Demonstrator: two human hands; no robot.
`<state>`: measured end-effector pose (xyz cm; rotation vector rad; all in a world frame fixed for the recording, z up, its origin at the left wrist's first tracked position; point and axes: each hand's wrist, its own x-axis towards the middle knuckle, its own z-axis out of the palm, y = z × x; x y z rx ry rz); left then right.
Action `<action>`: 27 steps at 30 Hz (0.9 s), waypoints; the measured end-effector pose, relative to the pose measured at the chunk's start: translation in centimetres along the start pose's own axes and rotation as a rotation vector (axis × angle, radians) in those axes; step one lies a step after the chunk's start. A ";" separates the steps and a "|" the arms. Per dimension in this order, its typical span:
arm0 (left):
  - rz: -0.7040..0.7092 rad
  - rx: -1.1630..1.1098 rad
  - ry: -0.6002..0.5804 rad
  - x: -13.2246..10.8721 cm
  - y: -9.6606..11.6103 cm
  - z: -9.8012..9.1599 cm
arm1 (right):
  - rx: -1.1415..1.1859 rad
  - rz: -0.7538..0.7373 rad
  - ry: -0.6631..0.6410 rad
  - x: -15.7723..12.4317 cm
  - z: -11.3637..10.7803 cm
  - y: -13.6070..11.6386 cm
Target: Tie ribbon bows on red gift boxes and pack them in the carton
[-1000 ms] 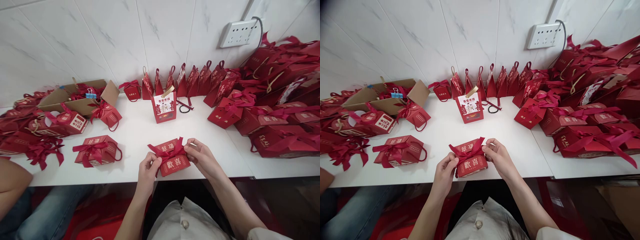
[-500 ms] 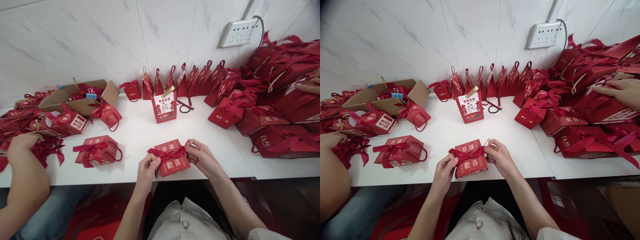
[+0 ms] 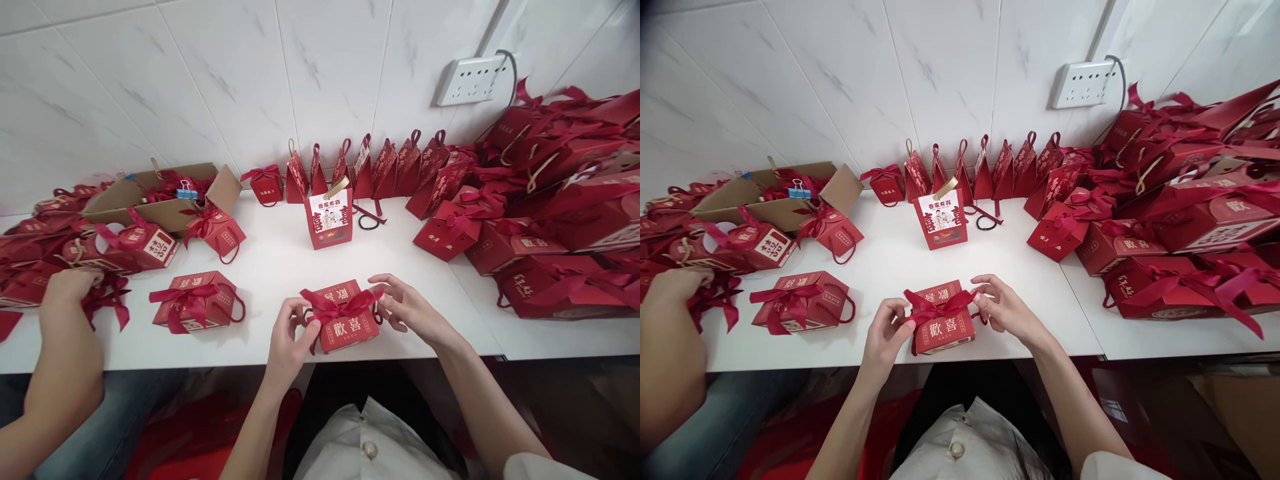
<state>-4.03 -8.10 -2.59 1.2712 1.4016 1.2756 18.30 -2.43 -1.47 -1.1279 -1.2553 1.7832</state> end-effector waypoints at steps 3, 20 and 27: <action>0.108 -0.035 0.175 -0.1 -0.2 -0.1 | -0.140 -0.089 -0.031 -0.2 -0.9 -0.4; 0.353 0.690 -0.227 2.7 3.3 1.5 | -0.522 -0.410 0.003 1.7 0.8 -4.8; 0.329 0.673 -0.212 2.3 3.4 1.7 | -0.737 -0.258 -0.086 0.9 -1.5 -4.9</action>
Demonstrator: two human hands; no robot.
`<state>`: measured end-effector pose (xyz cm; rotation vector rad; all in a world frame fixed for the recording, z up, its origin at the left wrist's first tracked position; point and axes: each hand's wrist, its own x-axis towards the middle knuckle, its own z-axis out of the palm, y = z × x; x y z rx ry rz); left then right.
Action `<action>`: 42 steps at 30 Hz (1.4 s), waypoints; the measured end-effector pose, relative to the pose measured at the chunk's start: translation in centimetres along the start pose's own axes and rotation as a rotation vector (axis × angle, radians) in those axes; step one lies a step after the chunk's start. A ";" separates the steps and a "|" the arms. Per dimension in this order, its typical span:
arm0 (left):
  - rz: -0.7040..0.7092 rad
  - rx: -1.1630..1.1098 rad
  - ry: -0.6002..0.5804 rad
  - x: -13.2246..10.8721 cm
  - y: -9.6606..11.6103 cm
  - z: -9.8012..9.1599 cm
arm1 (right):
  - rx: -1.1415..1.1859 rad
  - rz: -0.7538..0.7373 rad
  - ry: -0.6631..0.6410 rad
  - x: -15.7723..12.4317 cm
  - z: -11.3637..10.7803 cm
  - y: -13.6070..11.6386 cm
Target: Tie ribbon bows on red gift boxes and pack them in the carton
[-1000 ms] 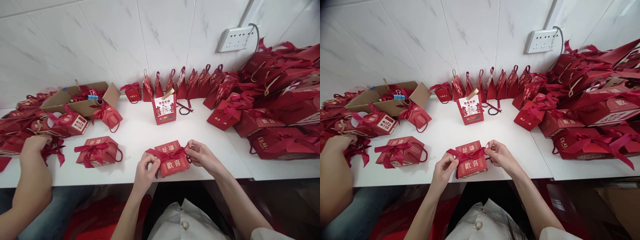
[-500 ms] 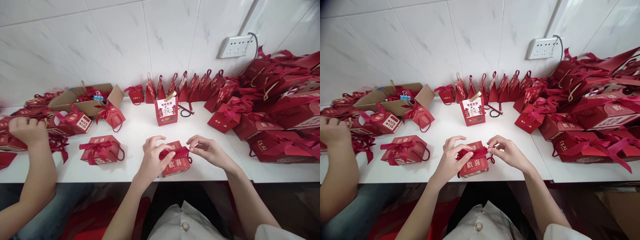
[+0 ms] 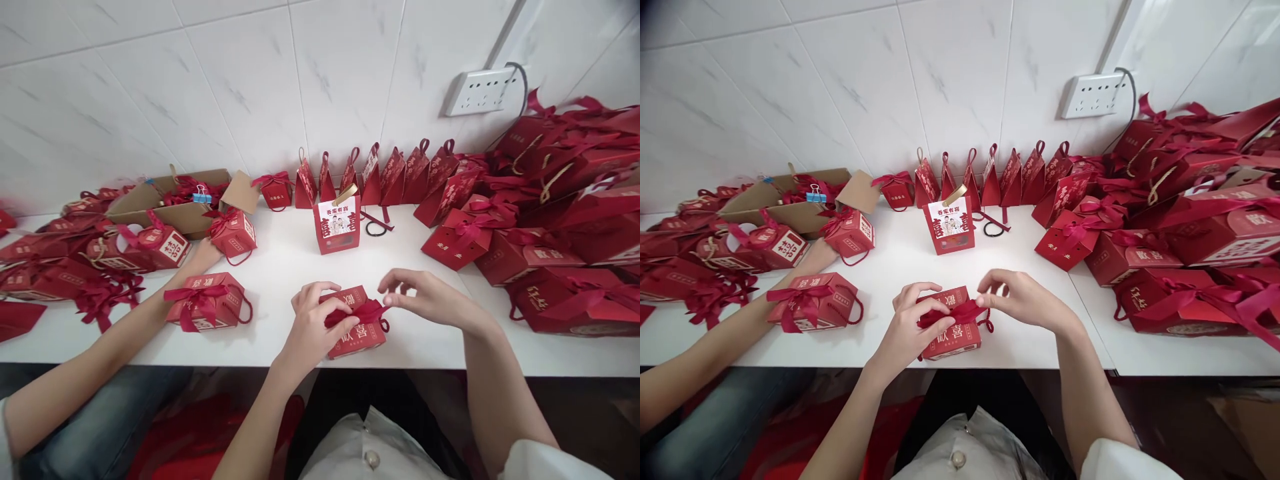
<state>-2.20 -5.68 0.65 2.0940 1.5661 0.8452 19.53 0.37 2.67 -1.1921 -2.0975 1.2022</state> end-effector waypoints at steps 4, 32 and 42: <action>0.012 -0.052 -0.003 0.0 -0.2 0.3 | 0.017 0.006 -0.015 -2.0 0.1 0.6; -0.040 0.023 -0.065 0.1 -0.2 0.9 | 0.073 0.171 0.487 3.4 4.4 1.4; -0.070 -0.125 0.005 0.0 -0.8 0.9 | 0.272 0.192 0.128 -0.6 5.4 0.5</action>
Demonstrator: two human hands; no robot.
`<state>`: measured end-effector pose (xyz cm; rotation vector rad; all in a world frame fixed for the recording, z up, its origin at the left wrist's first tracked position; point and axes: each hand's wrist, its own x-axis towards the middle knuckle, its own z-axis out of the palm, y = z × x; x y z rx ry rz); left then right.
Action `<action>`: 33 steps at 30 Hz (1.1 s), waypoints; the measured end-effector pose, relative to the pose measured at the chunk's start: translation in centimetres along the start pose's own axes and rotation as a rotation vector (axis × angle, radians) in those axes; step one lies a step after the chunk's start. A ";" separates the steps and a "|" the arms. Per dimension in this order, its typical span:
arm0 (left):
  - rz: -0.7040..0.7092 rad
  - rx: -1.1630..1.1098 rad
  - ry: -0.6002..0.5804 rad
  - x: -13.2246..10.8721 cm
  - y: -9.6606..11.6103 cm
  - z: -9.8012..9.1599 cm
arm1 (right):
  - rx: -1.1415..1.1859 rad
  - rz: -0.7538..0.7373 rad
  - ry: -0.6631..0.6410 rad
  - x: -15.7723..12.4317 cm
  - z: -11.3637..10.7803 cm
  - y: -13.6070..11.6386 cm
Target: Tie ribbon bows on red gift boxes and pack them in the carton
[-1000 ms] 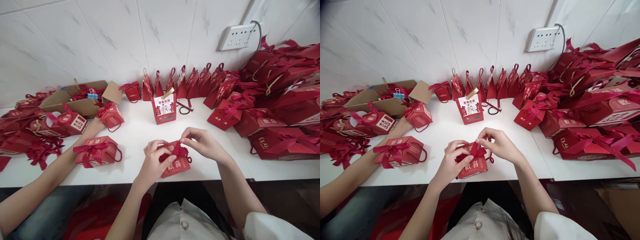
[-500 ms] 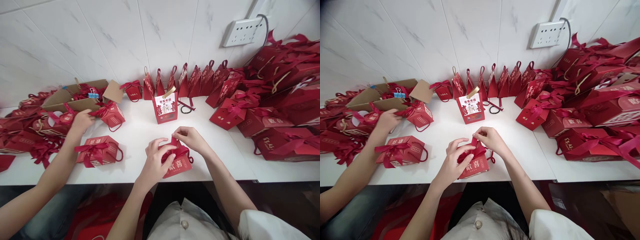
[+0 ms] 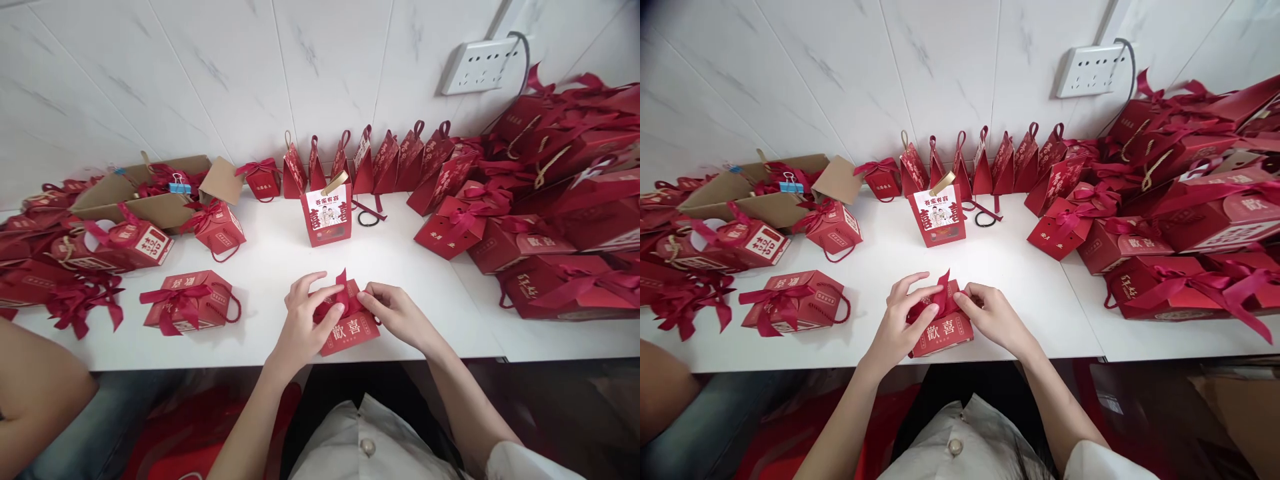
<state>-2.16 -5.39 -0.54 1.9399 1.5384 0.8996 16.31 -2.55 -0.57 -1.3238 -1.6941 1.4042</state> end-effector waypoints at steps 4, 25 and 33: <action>-0.155 -0.178 0.415 -1.3 -1.3 -0.1 | 0.151 -0.006 -0.027 0.2 0.2 0.7; -0.335 -0.623 0.191 -4.2 -2.0 2.3 | 0.738 0.124 0.136 -0.5 2.9 2.2; -0.208 -0.108 0.176 -2.8 0.2 -1.1 | 0.490 0.052 -0.047 -1.1 1.1 1.7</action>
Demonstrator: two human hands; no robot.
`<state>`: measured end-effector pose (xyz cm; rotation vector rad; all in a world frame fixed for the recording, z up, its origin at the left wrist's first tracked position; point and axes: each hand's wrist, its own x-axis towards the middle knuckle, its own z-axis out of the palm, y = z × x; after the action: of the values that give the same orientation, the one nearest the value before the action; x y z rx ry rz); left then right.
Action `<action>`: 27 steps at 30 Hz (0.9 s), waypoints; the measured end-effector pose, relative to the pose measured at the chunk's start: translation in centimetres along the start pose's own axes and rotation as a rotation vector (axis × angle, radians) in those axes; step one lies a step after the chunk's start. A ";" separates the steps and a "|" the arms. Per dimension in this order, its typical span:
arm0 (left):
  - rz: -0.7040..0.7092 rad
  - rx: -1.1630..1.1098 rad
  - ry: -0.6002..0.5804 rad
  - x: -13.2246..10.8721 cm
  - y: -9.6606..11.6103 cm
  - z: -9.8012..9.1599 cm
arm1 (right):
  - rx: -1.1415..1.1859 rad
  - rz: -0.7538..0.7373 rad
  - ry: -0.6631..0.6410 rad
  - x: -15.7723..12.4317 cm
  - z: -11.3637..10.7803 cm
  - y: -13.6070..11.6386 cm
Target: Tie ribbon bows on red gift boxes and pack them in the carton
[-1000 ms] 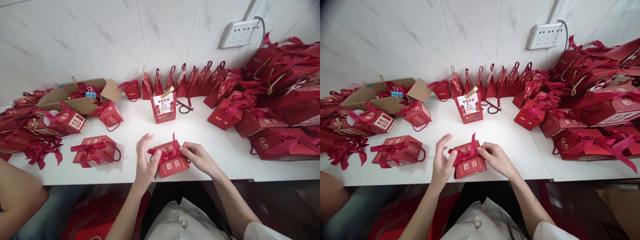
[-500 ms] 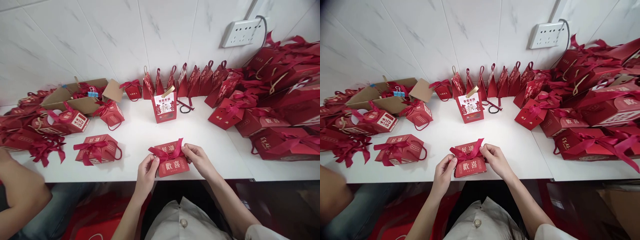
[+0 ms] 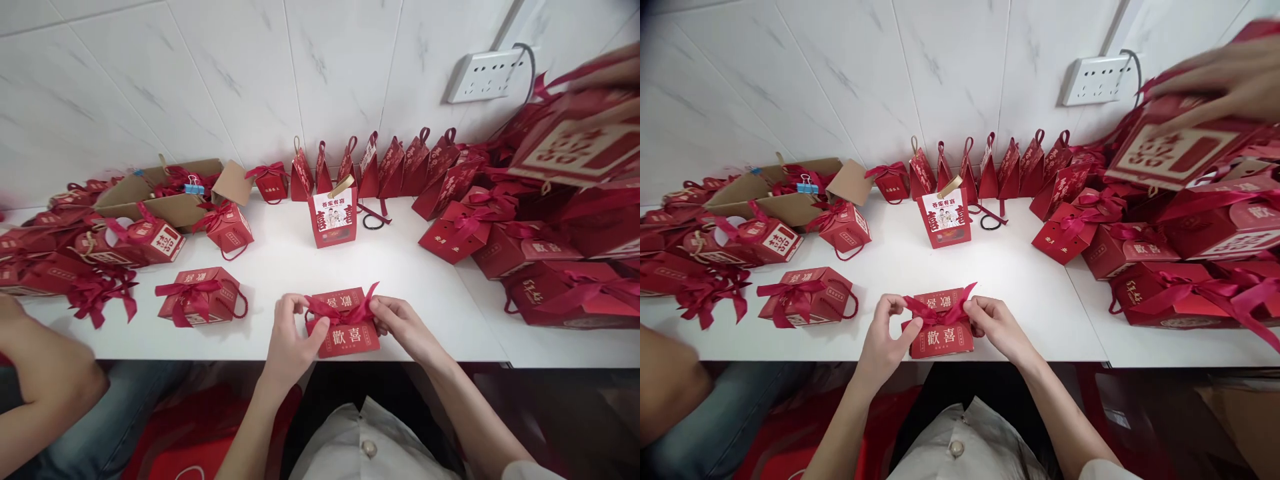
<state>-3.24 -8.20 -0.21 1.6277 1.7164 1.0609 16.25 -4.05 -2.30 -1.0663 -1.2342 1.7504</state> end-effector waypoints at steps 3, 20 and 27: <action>0.170 0.240 0.008 0.5 1.7 0.0 | -0.079 -0.077 0.032 -0.2 -0.7 -0.9; 0.179 0.189 -0.124 1.0 2.0 1.7 | -0.536 -0.224 0.047 -0.1 -1.8 -2.9; 0.158 0.152 -0.056 0.8 2.0 1.9 | -0.448 -0.148 0.039 0.2 -0.6 -2.2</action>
<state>-0.63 -7.20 0.50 1.8966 1.6899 0.9659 16.92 -3.03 -0.32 -1.2138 -1.6823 1.3663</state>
